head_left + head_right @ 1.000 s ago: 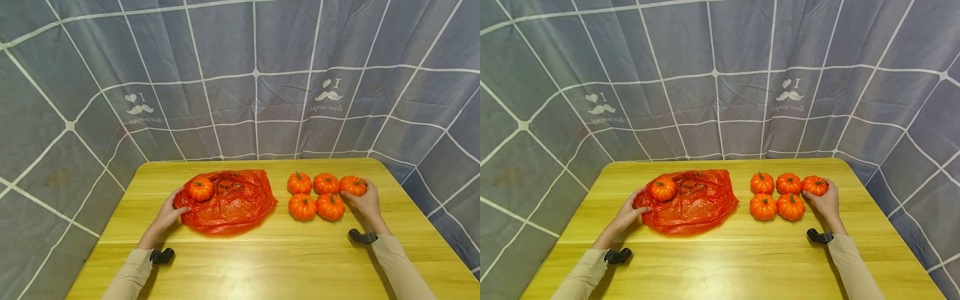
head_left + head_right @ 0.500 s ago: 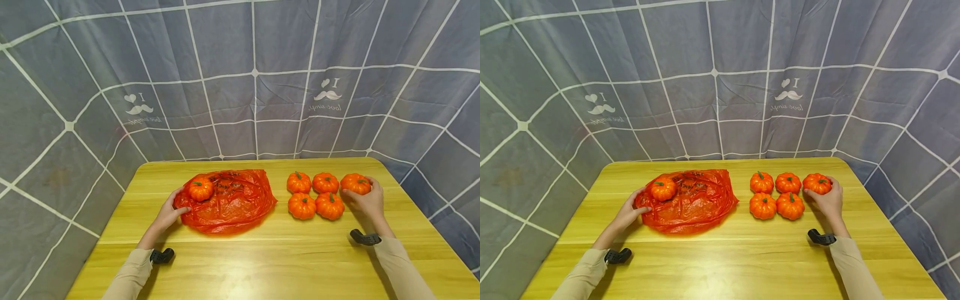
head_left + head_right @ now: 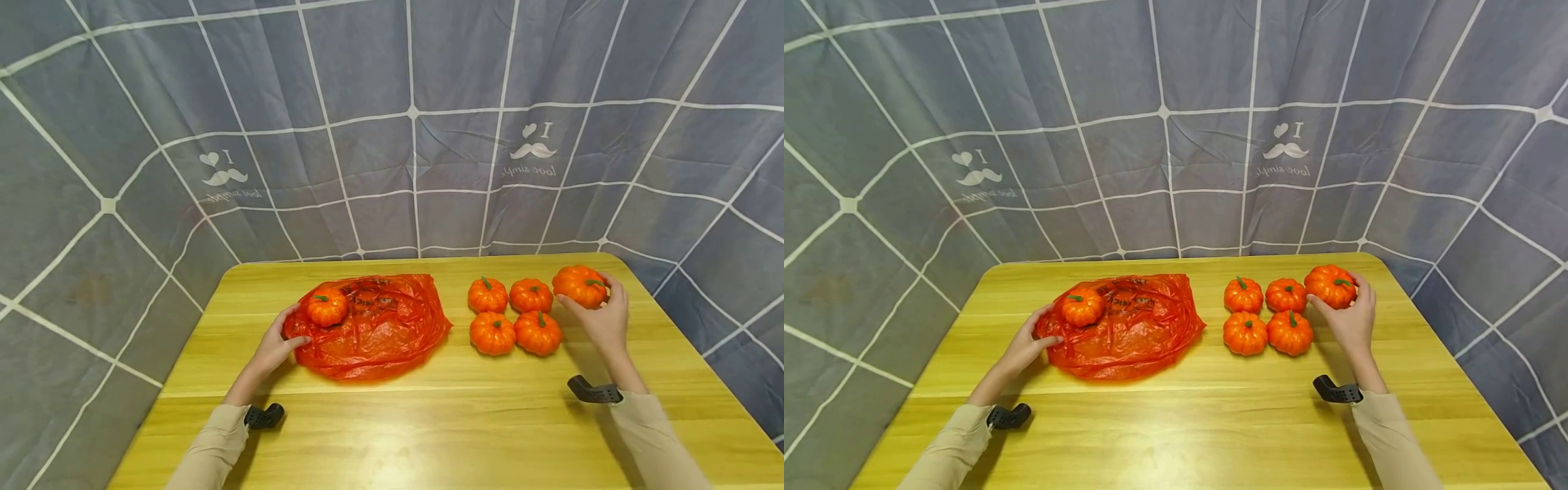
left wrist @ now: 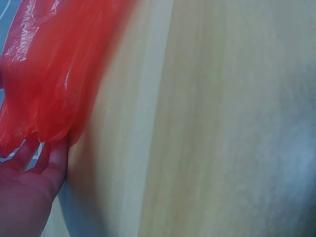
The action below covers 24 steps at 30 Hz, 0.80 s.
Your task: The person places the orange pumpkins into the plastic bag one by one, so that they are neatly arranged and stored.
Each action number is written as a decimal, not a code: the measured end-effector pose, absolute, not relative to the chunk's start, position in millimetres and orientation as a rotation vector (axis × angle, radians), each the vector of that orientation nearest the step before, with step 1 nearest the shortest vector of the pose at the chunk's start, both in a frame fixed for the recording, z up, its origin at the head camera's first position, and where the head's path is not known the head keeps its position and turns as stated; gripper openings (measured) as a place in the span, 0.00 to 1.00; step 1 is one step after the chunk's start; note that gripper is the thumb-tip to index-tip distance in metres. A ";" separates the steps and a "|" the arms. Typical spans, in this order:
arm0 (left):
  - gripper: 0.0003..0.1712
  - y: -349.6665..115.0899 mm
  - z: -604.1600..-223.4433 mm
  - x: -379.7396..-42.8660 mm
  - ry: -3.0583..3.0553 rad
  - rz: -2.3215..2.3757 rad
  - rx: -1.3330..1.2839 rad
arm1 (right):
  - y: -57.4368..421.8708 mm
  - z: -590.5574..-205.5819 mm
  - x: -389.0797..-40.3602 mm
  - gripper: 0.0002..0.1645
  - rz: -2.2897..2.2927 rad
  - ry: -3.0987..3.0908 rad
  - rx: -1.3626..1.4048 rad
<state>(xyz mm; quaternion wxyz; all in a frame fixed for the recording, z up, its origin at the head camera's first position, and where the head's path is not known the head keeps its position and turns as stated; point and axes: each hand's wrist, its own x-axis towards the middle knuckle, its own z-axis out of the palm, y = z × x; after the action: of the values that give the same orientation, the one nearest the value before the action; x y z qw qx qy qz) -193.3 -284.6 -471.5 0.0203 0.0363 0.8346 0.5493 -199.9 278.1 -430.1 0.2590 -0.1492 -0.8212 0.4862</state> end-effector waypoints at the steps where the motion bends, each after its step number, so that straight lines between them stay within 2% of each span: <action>1: 0.44 -284.7 -471.7 -193.5 2.586 1.708 0.111 | 275.0 -428.8 -199.3 0.48 1.318 -2.211 -0.389; 24: 0.43 -286.5 -474.5 -194.9 2.617 1.650 0.111 | 192.9 -408.6 -194.1 0.46 1.471 -2.095 -0.061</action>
<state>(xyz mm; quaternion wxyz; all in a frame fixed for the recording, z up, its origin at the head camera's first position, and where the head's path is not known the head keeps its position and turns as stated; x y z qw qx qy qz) -194.9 -286.5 -474.5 0.0228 0.0359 0.8451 0.5329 -194.1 192.9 -408.6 0.2866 -0.0228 -0.7839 0.5503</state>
